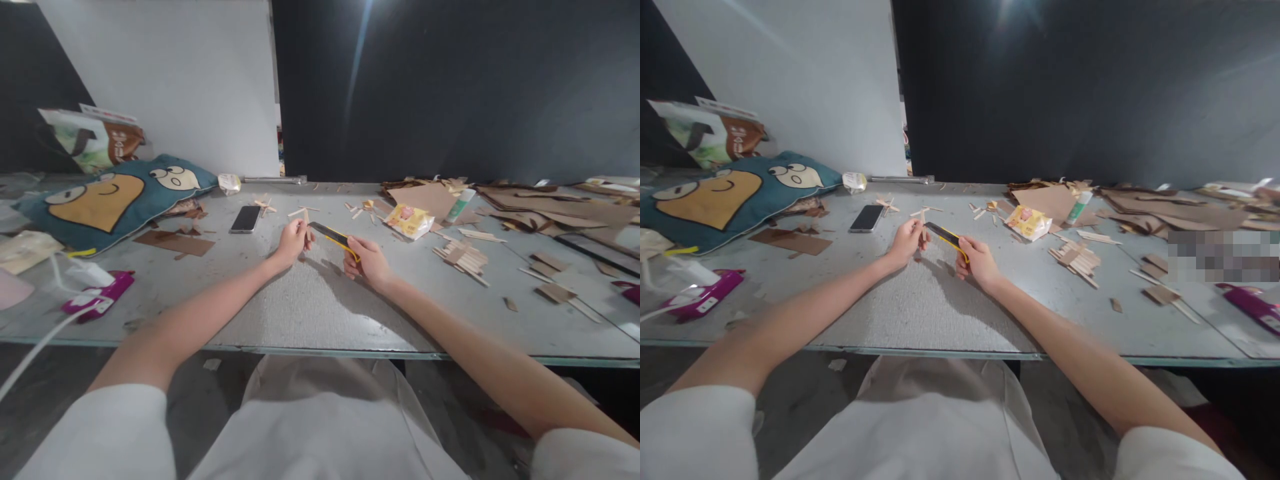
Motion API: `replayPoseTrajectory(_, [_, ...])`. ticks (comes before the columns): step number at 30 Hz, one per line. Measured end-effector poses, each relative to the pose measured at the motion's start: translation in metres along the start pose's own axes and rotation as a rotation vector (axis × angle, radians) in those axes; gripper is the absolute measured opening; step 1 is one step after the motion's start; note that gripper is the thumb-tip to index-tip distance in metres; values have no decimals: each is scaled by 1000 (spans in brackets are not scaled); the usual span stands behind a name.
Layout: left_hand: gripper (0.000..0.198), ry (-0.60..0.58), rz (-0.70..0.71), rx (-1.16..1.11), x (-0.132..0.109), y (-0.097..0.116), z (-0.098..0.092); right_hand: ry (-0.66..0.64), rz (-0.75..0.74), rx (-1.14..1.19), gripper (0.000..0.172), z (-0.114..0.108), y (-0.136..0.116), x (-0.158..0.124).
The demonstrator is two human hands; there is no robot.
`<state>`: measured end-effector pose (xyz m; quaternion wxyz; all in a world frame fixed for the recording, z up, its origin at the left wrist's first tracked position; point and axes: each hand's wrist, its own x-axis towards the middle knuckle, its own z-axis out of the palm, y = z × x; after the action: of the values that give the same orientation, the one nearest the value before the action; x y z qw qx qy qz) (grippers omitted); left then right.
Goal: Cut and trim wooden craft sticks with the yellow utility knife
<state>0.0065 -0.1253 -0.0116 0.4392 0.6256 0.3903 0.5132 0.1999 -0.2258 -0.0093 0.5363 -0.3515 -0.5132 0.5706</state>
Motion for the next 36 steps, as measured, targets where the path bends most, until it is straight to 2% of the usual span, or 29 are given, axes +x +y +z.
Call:
replayPoseTrajectory(3, [29, -4, -35, -29, 0, 3, 1, 20, -75, -181, 42, 2, 4, 0])
replayPoseTrajectory(7, [12, -25, -57, -41, -2, 7, 1, 42, -171, -417, 59, 1, 7, -1])
replayPoseTrajectory(11, [8, -60, -35, -42, -5, 8, 1, 42, -196, -532, 64, -1, 7, -3])
replayPoseTrajectory(24, [24, -38, -50, -21, -4, 4, 2, 70, -235, -617, 58, 2, 2, -7])
replayPoseTrajectory(36, [24, -33, -55, -10, -7, 7, 3, 76, -234, -656, 59, 2, 0, -9])
